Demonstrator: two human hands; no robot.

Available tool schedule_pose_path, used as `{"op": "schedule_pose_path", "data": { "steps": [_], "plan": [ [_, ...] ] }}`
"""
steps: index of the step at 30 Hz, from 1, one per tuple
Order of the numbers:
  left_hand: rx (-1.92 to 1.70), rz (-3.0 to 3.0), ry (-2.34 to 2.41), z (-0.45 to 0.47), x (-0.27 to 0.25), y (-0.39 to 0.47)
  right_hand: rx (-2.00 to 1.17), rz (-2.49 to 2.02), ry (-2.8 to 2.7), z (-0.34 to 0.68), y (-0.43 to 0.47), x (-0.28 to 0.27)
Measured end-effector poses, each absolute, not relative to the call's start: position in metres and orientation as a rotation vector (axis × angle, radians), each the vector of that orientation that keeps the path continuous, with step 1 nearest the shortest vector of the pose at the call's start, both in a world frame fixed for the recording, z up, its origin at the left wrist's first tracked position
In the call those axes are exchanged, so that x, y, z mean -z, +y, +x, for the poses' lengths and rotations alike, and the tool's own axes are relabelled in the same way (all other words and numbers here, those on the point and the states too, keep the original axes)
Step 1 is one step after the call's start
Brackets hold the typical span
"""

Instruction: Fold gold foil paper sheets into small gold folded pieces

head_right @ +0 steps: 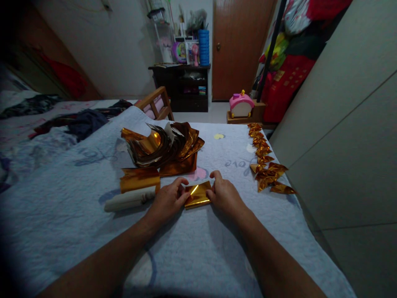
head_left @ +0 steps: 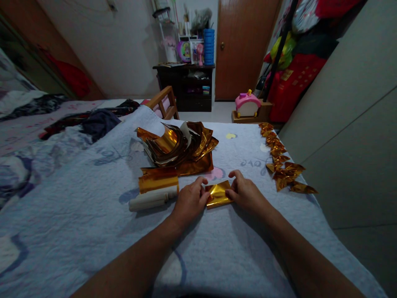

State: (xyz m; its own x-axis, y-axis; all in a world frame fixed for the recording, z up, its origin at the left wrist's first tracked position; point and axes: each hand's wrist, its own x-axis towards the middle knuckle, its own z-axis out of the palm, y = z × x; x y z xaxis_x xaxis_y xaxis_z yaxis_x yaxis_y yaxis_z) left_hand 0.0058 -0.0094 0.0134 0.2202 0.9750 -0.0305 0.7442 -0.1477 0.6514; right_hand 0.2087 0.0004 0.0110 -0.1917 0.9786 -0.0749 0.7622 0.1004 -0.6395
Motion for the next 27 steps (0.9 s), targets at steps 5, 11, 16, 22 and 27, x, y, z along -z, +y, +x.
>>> {"op": "schedule_pose_path", "data": {
  "steps": [5,11,16,22,27],
  "plan": [
    [-0.518,1.999,1.632,0.007,-0.011,-0.010,-0.735,-1.763,-2.043,0.207,0.000,-0.009],
    [-0.547,2.073,1.633,0.007,-0.009,-0.012,-0.748,-1.780,-2.022,0.206,0.000,-0.010],
    [-0.644,2.294,1.524,0.004,-0.007,-0.013,-0.739,-1.755,-2.019,0.207,0.000,-0.008],
    [-0.621,2.451,1.233,0.003,-0.004,-0.014,-0.746,-1.753,-2.003,0.207,0.000,-0.006],
    [-0.582,2.400,1.151,0.002,-0.013,-0.020,-0.707,-1.772,-2.014,0.207,0.000,-0.007]
  ]
}}
